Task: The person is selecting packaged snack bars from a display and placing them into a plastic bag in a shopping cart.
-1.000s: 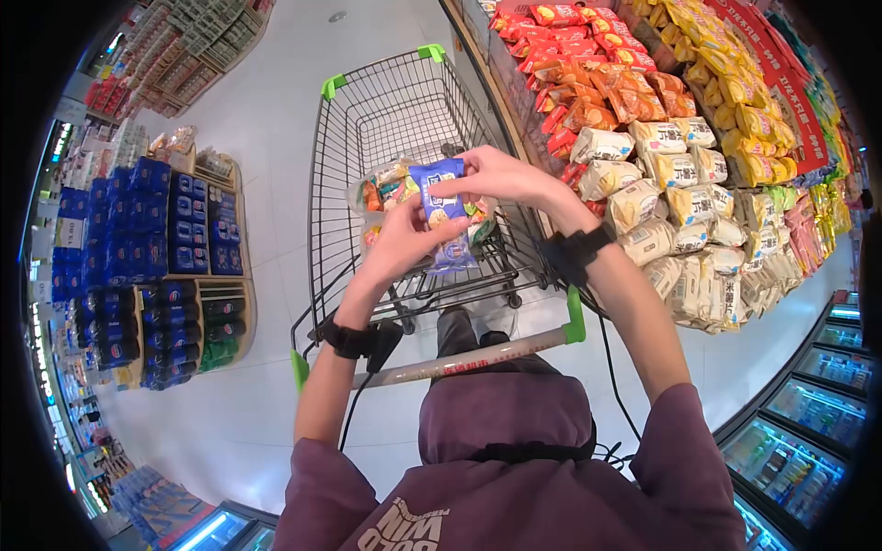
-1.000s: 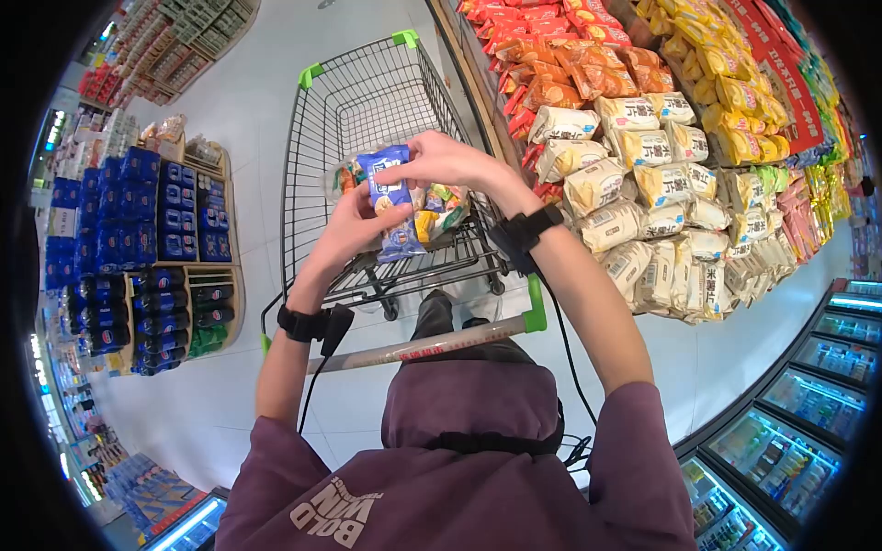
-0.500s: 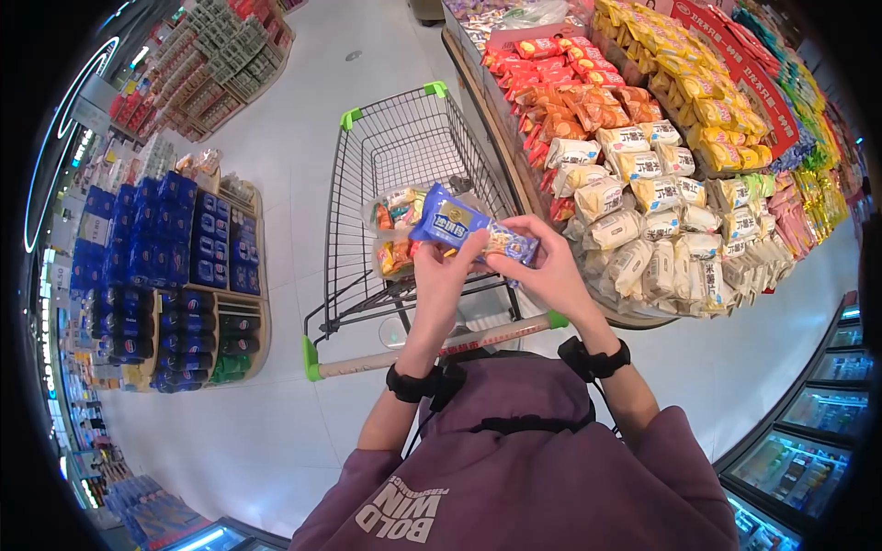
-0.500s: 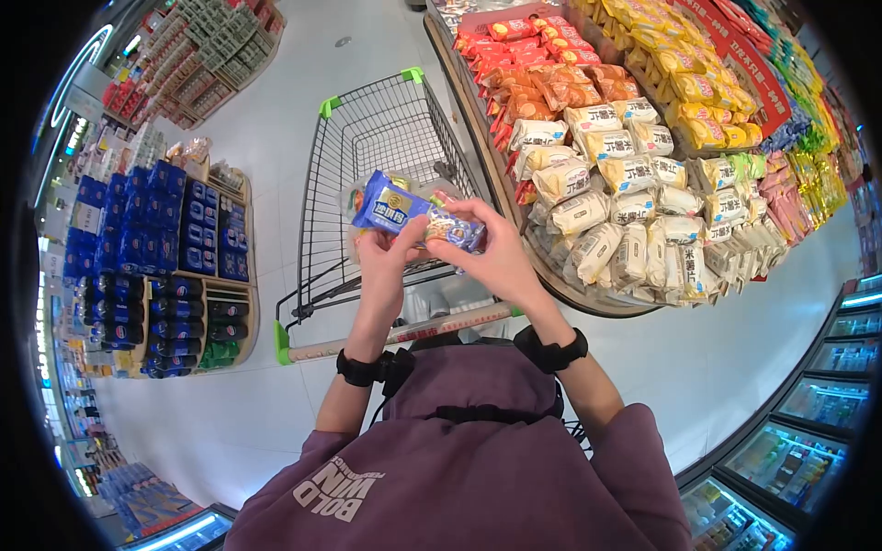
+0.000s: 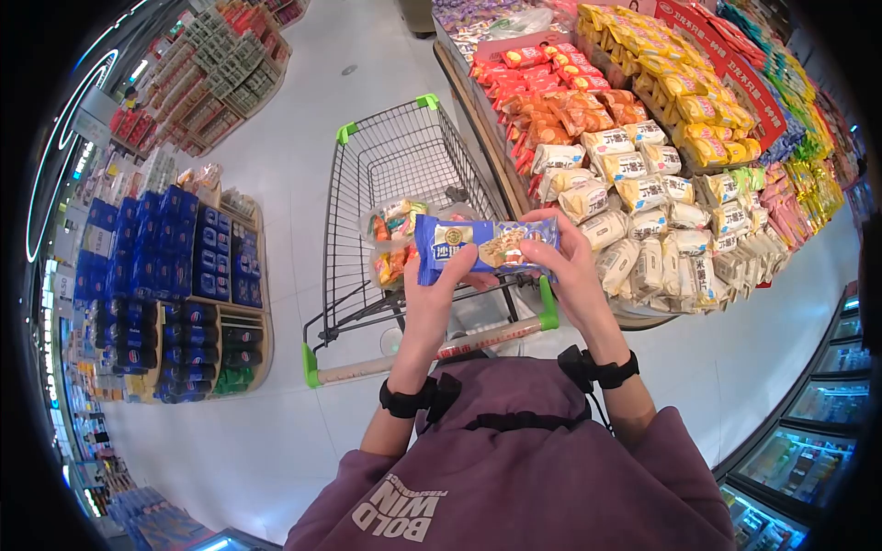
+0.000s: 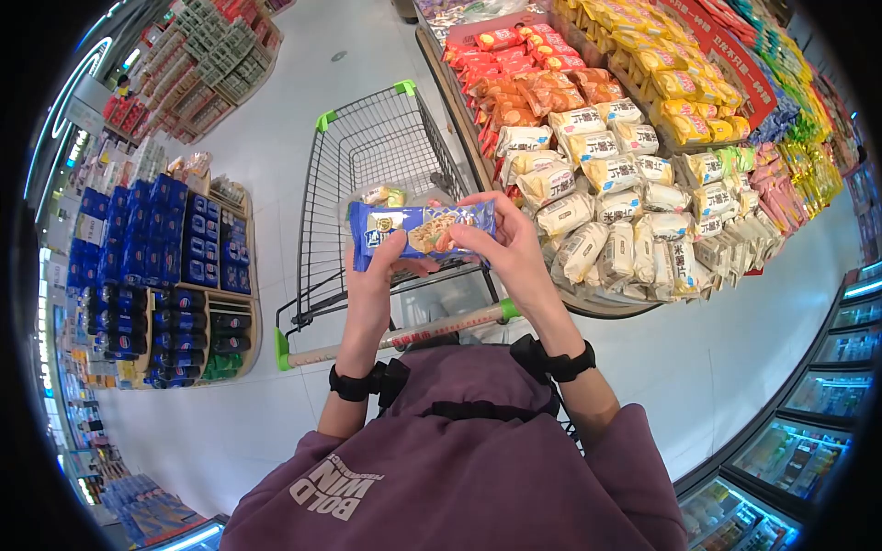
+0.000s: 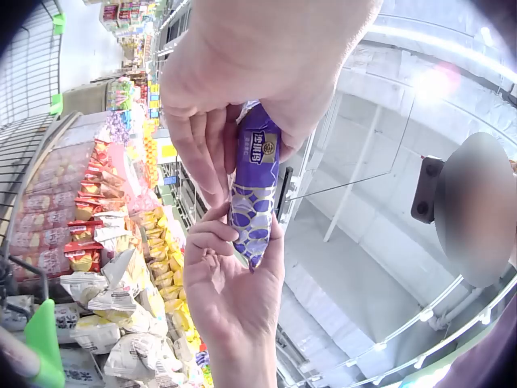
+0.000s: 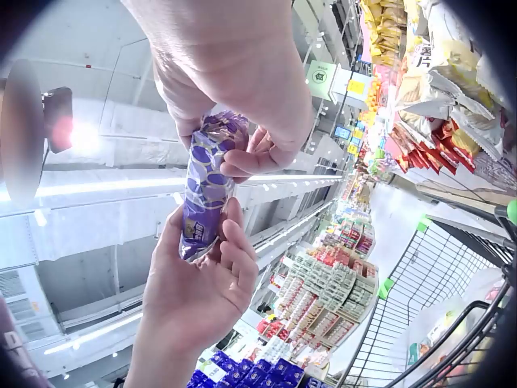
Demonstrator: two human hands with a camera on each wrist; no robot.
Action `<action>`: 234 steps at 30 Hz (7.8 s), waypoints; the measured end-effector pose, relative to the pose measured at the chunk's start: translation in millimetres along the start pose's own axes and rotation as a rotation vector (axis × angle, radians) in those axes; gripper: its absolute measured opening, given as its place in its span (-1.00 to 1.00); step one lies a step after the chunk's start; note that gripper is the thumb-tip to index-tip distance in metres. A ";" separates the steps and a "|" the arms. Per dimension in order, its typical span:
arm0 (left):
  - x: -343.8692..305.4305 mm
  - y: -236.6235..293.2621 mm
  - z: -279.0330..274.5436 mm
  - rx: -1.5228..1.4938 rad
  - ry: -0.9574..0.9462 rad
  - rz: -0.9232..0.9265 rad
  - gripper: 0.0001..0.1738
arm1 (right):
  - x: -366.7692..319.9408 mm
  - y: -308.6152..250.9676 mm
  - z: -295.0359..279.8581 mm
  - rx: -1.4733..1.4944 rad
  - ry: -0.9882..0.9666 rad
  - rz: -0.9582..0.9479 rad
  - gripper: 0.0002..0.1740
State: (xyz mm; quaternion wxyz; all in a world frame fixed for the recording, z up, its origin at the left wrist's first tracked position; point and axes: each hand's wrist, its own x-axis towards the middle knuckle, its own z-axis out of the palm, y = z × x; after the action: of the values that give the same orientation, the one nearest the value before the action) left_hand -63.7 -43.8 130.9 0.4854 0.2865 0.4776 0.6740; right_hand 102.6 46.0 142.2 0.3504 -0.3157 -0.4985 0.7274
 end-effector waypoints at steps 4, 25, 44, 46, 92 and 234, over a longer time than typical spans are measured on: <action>-6.0 0.2 -2.9 0.026 -0.013 -0.006 -0.69 | -8.4 -0.5 1.5 -0.015 0.007 -0.014 -0.58; -65.8 4.5 -65.8 0.287 -0.068 -0.068 -0.66 | -40.9 36.8 33.3 -0.037 -0.053 0.088 -0.54; -101.0 -110.0 -127.8 1.579 -0.300 0.288 -0.33 | -99.4 66.9 42.5 -0.039 0.114 0.043 -0.55; -104.6 -109.9 -125.8 1.580 -0.323 0.277 -0.34 | -107.8 69.5 38.2 -0.028 0.110 0.066 -0.54; -69.3 -102.9 299.6 0.183 -0.286 -0.106 -0.46 | -173.7 -99.6 -288.0 -0.214 0.155 -0.090 -0.47; 101.2 -212.8 879.2 0.917 -0.107 0.475 -0.39 | -35.6 -433.2 -854.4 -1.342 -0.884 -0.851 -0.52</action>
State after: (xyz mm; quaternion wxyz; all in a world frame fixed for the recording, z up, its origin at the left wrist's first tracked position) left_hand 727.5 387.0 260.6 0.1676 0.6043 0.6201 0.4714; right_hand 897.7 558.8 296.7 0.1088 0.0649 -0.9808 0.1481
